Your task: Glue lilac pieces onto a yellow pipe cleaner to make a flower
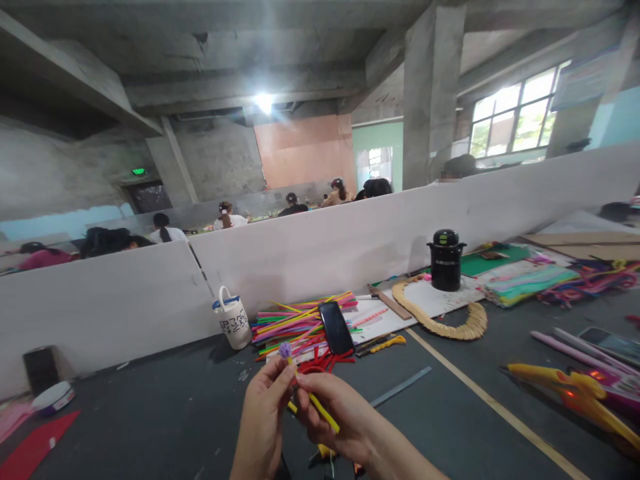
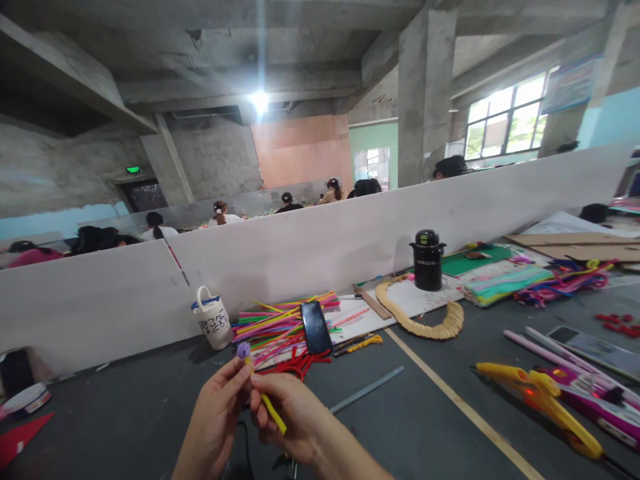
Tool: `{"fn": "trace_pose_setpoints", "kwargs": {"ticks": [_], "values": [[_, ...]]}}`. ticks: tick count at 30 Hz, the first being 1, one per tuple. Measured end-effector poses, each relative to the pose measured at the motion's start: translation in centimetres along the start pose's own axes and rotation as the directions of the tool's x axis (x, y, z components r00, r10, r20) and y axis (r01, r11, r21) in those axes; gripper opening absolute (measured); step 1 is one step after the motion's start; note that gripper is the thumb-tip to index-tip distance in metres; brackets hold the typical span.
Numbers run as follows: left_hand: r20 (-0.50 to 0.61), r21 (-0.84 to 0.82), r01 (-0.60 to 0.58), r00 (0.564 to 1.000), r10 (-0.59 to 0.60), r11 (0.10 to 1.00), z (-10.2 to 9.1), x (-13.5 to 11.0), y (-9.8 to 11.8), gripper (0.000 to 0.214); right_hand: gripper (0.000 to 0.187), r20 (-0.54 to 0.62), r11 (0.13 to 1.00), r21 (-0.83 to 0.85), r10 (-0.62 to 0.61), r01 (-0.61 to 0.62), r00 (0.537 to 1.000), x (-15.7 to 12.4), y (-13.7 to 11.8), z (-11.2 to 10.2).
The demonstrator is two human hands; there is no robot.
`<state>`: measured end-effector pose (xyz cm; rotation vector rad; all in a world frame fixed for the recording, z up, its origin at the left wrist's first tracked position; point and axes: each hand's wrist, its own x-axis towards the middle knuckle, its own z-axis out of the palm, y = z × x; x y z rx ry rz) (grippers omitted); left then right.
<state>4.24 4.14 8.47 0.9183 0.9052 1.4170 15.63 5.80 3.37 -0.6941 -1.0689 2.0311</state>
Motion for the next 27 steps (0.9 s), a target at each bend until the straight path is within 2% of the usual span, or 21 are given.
{"fn": "trace_pose_setpoints", "kwargs": {"ticks": [2,5,7,9,11,13,18,23,27], "values": [[-0.045,-0.022,0.0,0.999,-0.001,1.0,0.3,-0.1,0.0,0.026,0.026,-0.009,1.0,-0.015,-0.006,0.005,1.0,-0.4,0.4,0.3],[-0.091,-0.032,0.009,0.996,-0.012,0.999,0.5,0.0,0.1,0.032,0.043,-0.043,0.997,-0.066,-0.051,0.048,0.998,-1.2,0.6,0.9],[-0.091,-0.02,0.033,0.995,-0.035,0.999,0.4,0.1,0.3,0.032,0.046,-0.072,0.988,-0.122,-0.109,0.099,0.991,-1.6,0.0,1.2],[-0.09,-0.008,0.044,0.995,-0.045,0.999,0.2,0.2,0.6,0.031,0.037,-0.127,0.968,-0.173,-0.203,0.18,0.971,-2.0,-1.2,1.3],[-0.091,-0.006,0.033,0.995,-0.034,0.999,0.2,0.1,0.9,0.028,0.027,-0.197,0.942,-0.2,-0.308,0.27,0.931,-2.3,-2.7,1.4],[-0.082,-0.007,0.022,0.996,-0.022,1.0,0.3,-0.2,1.3,0.027,0.025,-0.217,0.929,-0.205,-0.351,0.309,0.911,-2.4,-3.9,1.6],[-0.063,-0.002,0.054,0.997,-0.054,0.999,0.8,-0.8,1.7,0.021,0.025,-0.191,0.957,-0.1,-0.287,0.272,0.939,-2.3,-4.5,2.5],[-0.071,-0.03,0.175,0.982,-0.176,0.984,0.7,-1.2,2.4,0.027,0.018,-0.152,0.978,0.073,-0.185,0.197,0.971,-2.8,-4.0,3.2],[-0.056,-0.048,0.24,0.968,-0.243,0.97,0.6,-1.4,2.9,0.029,0.014,-0.135,0.979,0.118,-0.153,0.169,0.979,-3.4,-4.2,3.3]]}}
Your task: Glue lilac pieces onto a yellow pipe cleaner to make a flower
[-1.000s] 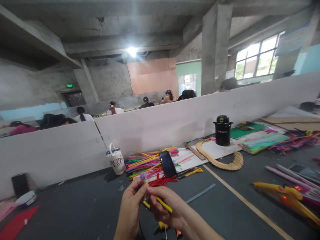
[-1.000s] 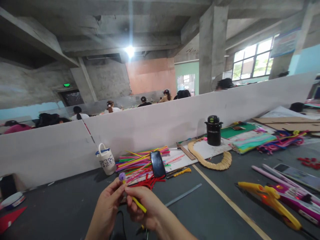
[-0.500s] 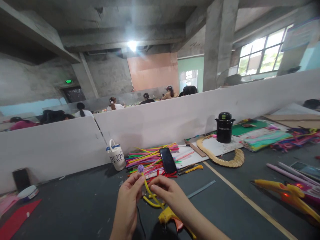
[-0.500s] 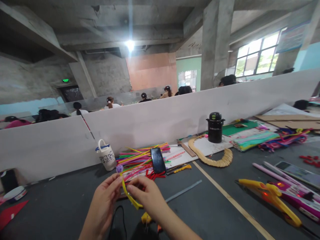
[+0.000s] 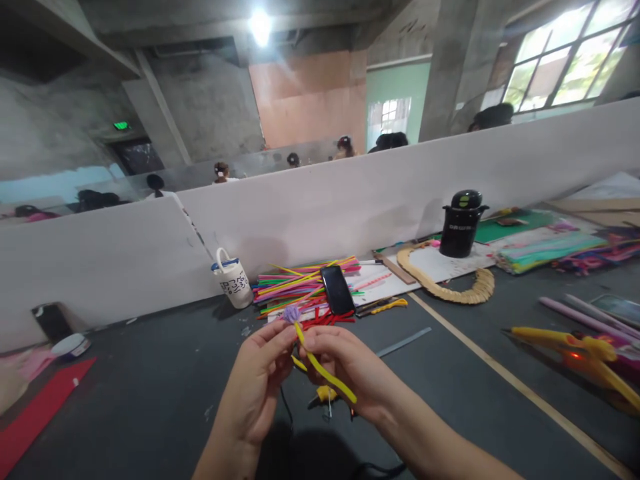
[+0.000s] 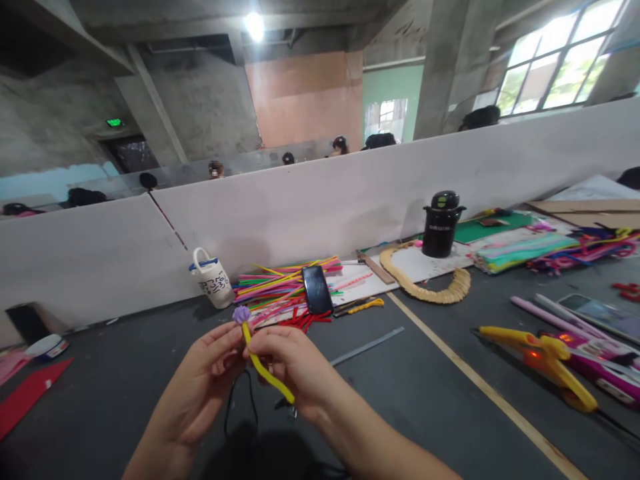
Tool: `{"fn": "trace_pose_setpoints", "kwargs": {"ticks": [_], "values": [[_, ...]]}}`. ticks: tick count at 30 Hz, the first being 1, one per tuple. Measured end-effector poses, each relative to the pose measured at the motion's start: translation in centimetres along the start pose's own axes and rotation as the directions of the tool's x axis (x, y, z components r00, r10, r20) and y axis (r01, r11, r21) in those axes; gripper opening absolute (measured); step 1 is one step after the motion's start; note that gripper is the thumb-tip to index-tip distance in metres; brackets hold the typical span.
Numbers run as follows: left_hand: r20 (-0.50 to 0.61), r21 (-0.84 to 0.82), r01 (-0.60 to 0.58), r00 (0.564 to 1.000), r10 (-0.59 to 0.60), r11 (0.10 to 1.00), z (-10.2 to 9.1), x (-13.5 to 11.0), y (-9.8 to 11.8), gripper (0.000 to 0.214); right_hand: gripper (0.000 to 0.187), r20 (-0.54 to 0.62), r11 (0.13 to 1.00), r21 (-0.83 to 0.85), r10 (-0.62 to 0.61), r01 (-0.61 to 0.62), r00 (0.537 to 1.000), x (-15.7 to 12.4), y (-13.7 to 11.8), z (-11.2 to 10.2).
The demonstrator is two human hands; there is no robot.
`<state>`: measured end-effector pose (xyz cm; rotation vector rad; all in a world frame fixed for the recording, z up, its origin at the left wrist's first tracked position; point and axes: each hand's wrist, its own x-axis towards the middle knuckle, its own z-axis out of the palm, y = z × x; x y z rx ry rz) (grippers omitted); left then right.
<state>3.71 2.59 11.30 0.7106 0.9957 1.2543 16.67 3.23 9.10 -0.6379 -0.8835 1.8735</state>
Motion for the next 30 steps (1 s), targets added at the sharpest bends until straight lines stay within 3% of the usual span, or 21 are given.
{"fn": "trace_pose_setpoints", "kwargs": {"ticks": [30], "values": [[0.059,-0.011,-0.066,0.996,0.066,0.998,0.3,-0.9,-0.2,0.024,0.011,-0.039,0.994,-0.11,-0.027,0.023,0.999,-0.4,0.4,-0.2]]}}
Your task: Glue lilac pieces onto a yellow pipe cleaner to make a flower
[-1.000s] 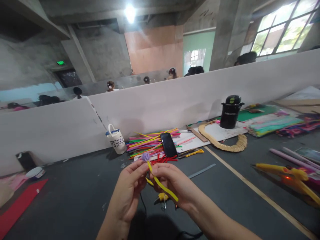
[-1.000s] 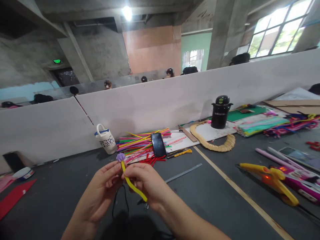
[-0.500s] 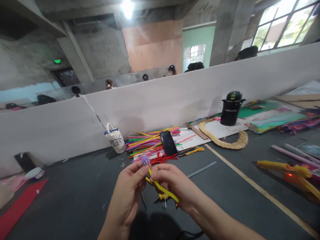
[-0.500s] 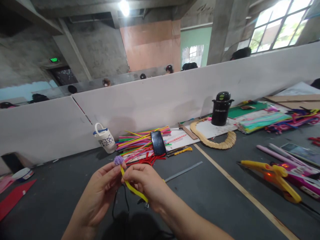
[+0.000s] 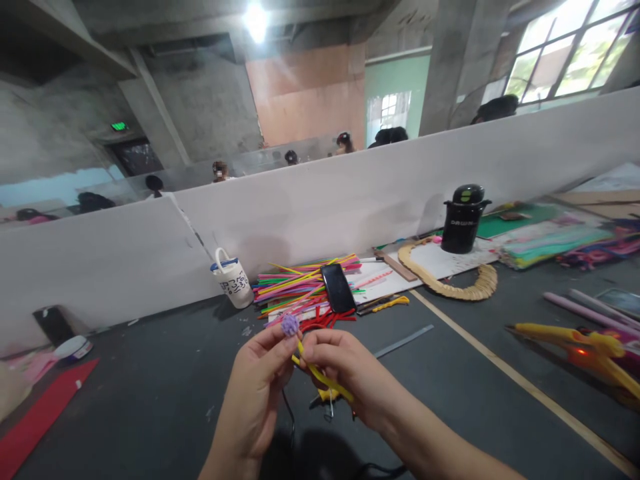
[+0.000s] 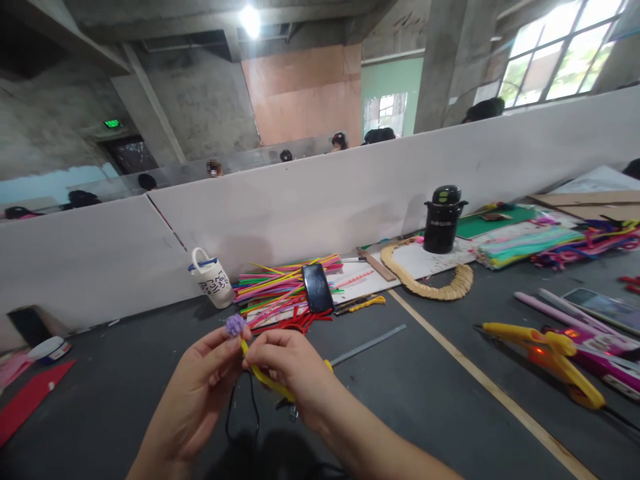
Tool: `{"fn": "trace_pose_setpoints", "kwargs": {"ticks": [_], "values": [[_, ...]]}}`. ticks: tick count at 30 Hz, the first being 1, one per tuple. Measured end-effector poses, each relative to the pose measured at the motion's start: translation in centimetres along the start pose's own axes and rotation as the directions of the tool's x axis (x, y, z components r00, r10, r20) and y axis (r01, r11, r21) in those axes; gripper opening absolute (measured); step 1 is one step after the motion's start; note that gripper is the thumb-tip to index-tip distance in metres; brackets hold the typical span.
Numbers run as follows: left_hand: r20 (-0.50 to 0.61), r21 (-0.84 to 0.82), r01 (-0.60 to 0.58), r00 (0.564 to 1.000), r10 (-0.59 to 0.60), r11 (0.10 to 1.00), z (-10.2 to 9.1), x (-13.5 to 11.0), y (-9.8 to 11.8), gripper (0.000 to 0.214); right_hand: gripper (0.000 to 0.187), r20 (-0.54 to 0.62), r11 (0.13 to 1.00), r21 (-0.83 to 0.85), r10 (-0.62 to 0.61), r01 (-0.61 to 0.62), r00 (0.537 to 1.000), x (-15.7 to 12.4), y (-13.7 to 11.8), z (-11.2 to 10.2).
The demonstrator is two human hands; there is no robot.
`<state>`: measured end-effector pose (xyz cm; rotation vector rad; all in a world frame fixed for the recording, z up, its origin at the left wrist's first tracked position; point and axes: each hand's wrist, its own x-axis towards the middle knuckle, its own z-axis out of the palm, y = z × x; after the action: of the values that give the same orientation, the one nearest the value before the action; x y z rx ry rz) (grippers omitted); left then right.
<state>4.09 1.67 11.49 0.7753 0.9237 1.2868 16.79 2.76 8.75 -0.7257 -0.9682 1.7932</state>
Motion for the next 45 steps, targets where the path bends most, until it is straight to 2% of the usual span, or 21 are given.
{"fn": "trace_pose_setpoints", "kwargs": {"ticks": [9,18,22,26,29,33,39,45], "values": [[0.007,-0.021,-0.001,1.0,0.001,1.0,-0.3,-0.1,0.1,0.024,0.013,-0.006,0.999,-0.046,-0.021,0.021,1.0,-0.4,-0.2,0.3],[0.061,-0.164,0.175,0.984,-0.167,0.971,-0.1,0.2,0.1,0.022,0.023,-0.017,0.991,-0.107,-0.079,0.076,0.997,-1.1,-1.2,1.4],[0.067,-0.198,0.214,0.976,-0.205,0.956,-0.2,0.4,0.1,0.02,0.025,-0.02,0.956,-0.23,-0.194,0.184,0.981,-1.0,-1.3,1.3],[0.107,-0.158,0.232,0.97,-0.217,0.96,-0.7,0.3,0.2,0.02,0.022,-0.072,0.863,-0.384,-0.383,0.328,0.921,-0.9,-1.6,0.7],[0.121,-0.106,0.196,0.976,-0.183,0.975,-0.9,0.1,0.2,0.019,0.012,-0.08,0.8,-0.456,-0.473,0.389,0.878,-0.9,-1.8,0.5],[0.121,-0.033,0.145,0.983,-0.14,0.989,-0.9,-0.2,0.0,0.021,0.008,-0.041,0.75,-0.513,-0.507,0.417,0.861,-1.1,-1.9,0.7],[0.049,0.061,-0.045,0.998,0.042,0.997,-1.2,-0.4,-1.2,0.019,0.013,0.0,0.732,-0.55,-0.482,0.402,0.876,-0.9,-1.6,1.0],[0.014,0.236,-0.231,0.972,0.235,0.944,-1.9,-0.4,-1.8,0.019,0.009,0.077,0.784,-0.462,-0.43,0.415,0.899,-0.6,-1.1,0.3]]}}
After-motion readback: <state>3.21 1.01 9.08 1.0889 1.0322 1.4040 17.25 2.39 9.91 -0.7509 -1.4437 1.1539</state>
